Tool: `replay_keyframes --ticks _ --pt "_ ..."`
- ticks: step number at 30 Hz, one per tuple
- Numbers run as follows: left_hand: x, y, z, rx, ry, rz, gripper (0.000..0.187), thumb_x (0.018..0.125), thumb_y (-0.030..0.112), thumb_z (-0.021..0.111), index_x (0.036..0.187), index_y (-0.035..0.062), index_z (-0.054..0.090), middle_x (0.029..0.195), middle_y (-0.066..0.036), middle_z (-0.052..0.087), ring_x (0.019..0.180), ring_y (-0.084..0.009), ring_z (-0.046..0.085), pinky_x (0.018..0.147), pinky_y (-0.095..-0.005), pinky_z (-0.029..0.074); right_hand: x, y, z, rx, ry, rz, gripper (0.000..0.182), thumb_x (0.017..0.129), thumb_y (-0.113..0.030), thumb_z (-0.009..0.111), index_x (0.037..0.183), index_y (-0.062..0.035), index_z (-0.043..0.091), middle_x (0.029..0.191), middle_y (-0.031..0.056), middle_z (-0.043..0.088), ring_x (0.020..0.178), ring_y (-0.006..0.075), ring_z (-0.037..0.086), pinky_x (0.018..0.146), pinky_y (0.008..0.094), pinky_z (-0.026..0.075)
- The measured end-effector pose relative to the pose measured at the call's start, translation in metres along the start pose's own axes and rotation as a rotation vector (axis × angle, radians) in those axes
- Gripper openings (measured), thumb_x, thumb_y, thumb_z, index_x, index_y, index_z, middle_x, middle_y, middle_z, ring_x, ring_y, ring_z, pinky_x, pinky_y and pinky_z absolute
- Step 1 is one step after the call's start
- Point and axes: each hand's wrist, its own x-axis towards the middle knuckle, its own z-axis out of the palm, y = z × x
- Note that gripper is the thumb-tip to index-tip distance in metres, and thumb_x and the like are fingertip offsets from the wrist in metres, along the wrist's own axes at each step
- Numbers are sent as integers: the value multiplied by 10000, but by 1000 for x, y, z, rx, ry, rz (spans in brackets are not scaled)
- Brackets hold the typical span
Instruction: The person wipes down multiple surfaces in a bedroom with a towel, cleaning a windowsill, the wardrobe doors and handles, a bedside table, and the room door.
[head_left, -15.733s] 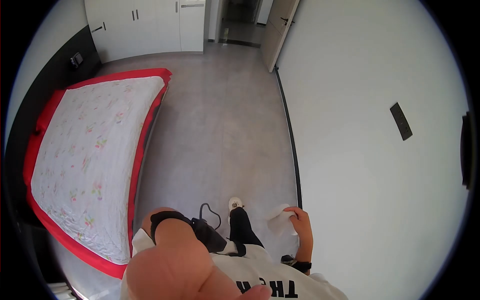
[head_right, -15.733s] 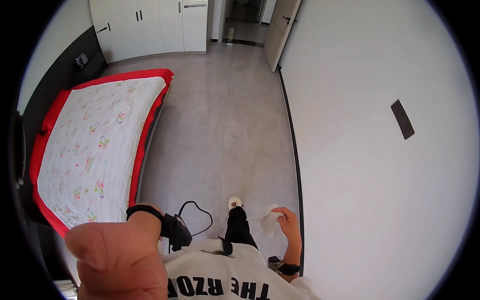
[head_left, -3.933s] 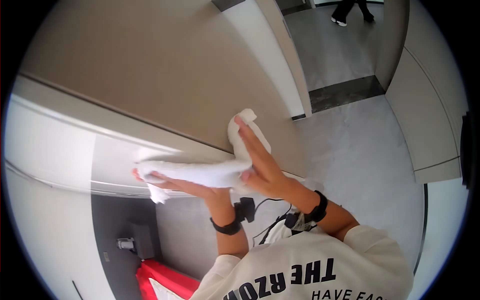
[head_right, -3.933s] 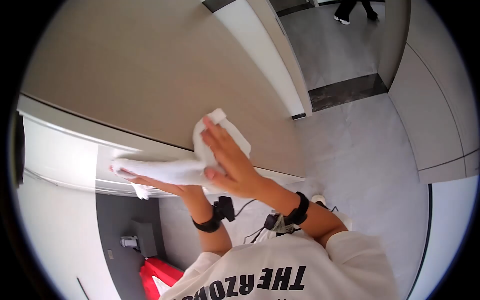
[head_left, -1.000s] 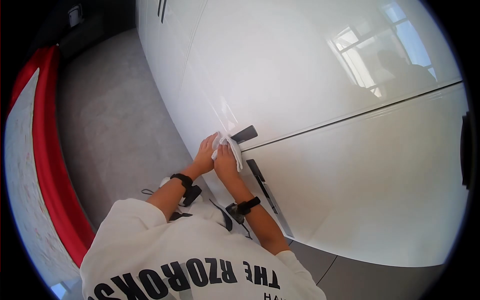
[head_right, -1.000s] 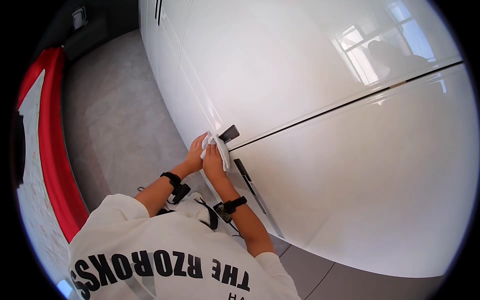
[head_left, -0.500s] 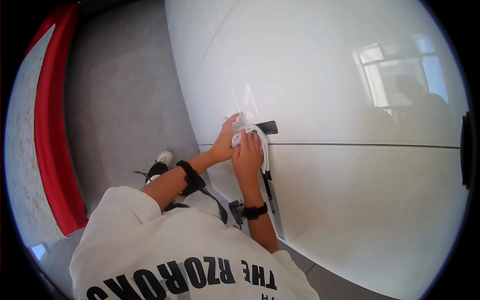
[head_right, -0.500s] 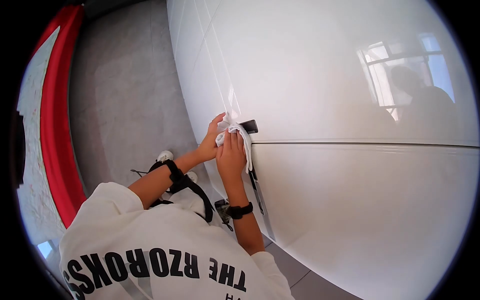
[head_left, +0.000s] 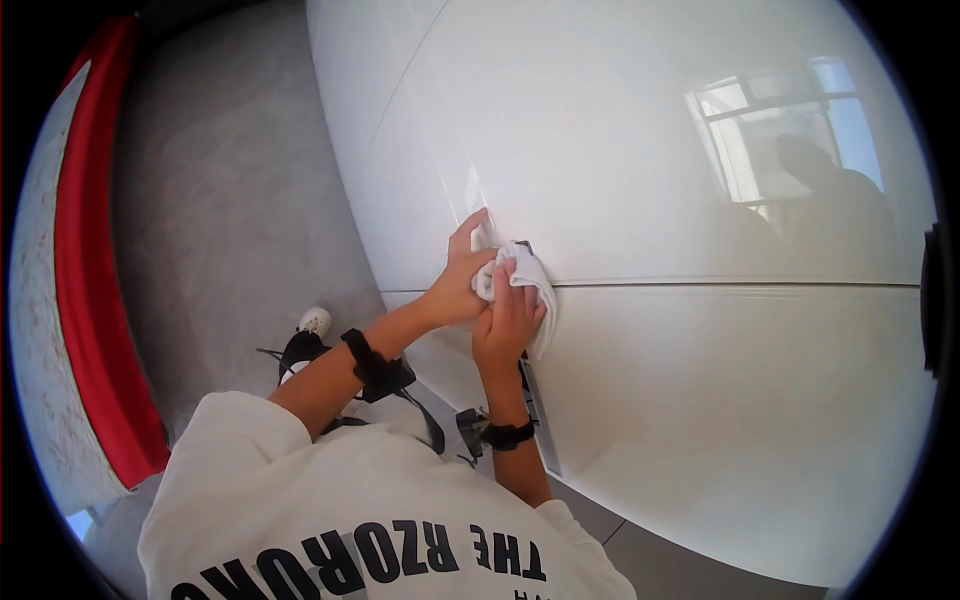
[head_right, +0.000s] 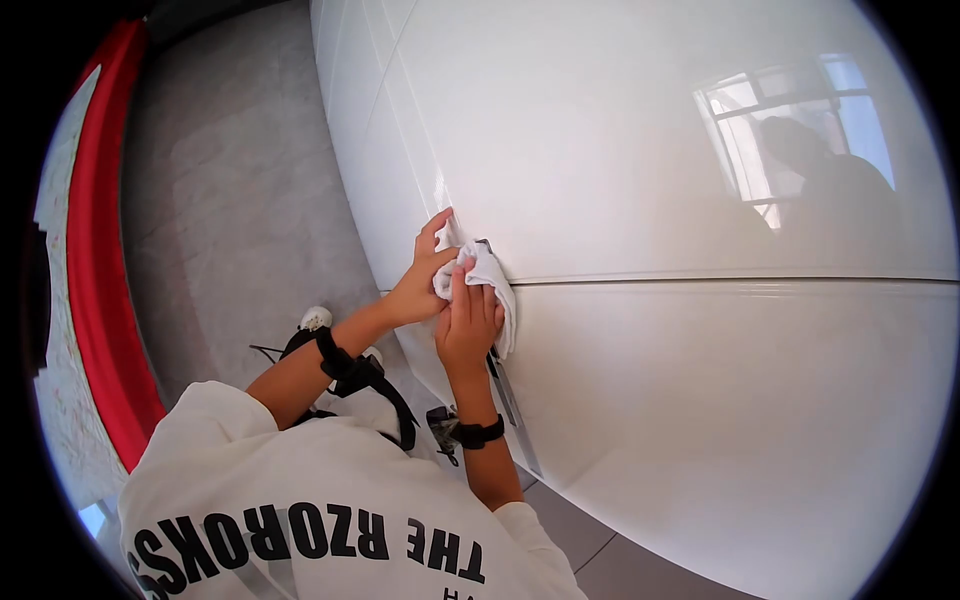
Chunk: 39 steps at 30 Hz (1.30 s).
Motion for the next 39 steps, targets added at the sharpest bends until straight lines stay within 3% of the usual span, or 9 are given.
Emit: replay_keyframes --ticks 6,11,15,18,25,29,32,35,39 --pt "15 22 0 30 47 50 335 784 169 644 1107 91 601 1479 -184 106 1341 -387 122 1063 -526 195 13 -6 -4 -71 115 0 431 763 -30 443 1182 -28 542 1256 137 554 1196 340 469 937 449 265" --pt "11 -6 -2 216 60 86 282 790 159 618 1063 88 631 1445 -203 228 1292 -409 221 1053 -464 249 1 7 13 -124 -50 2 424 783 -65 493 1204 -28 532 1257 155 538 1178 317 483 923 422 334" --pt "-15 -48 -8 538 -90 -12 351 738 120 637 1088 88 623 1435 -234 234 1303 -435 222 1054 -478 265 -30 24 34 -62 -261 19 436 778 -80 531 1208 -17 503 1200 176 541 1122 339 495 956 446 367" --pt "-28 -62 -5 504 -112 -25 457 688 82 646 1140 76 579 1436 -271 197 1292 -470 228 1046 -499 272 -46 29 41 -14 -378 88 463 760 -63 551 1214 -13 477 1162 189 542 1115 356 484 985 436 350" --pt "-19 -33 -21 367 -342 106 511 675 38 623 1178 55 537 1442 -263 171 1284 -460 229 1021 -477 301 -38 29 27 -120 -233 80 513 743 -65 576 1239 -8 456 1164 179 531 1135 356 463 1000 499 306" --pt "-22 -76 2 273 -466 193 524 686 50 609 1202 54 516 1388 -250 246 1230 -432 321 1014 -450 325 -76 47 41 -156 -289 287 525 750 -76 591 1251 -9 447 1208 187 500 1172 368 438 1015 503 286" --pt "-16 -102 20 120 -555 190 545 687 49 605 1220 37 494 1355 -236 283 1188 -417 380 1011 -429 339 -86 62 48 -189 -184 294 555 753 -62 564 1289 -6 430 1295 170 469 1228 341 411 1036 499 279" --pt "-18 -106 36 30 -604 198 571 693 49 605 1246 15 466 1349 -227 299 1187 -406 394 1014 -417 342 -98 67 54 -52 6 238 574 735 -35 573 1287 3 420 1297 181 461 1217 370 410 1019 498 311" --pt "-35 -113 50 -54 -602 162 625 697 39 609 1289 -6 415 1365 -231 315 1236 -395 373 1024 -406 332 -116 69 46 -41 -26 279 563 715 -2 569 1262 22 439 1291 192 459 1203 396 420 983 474 371"
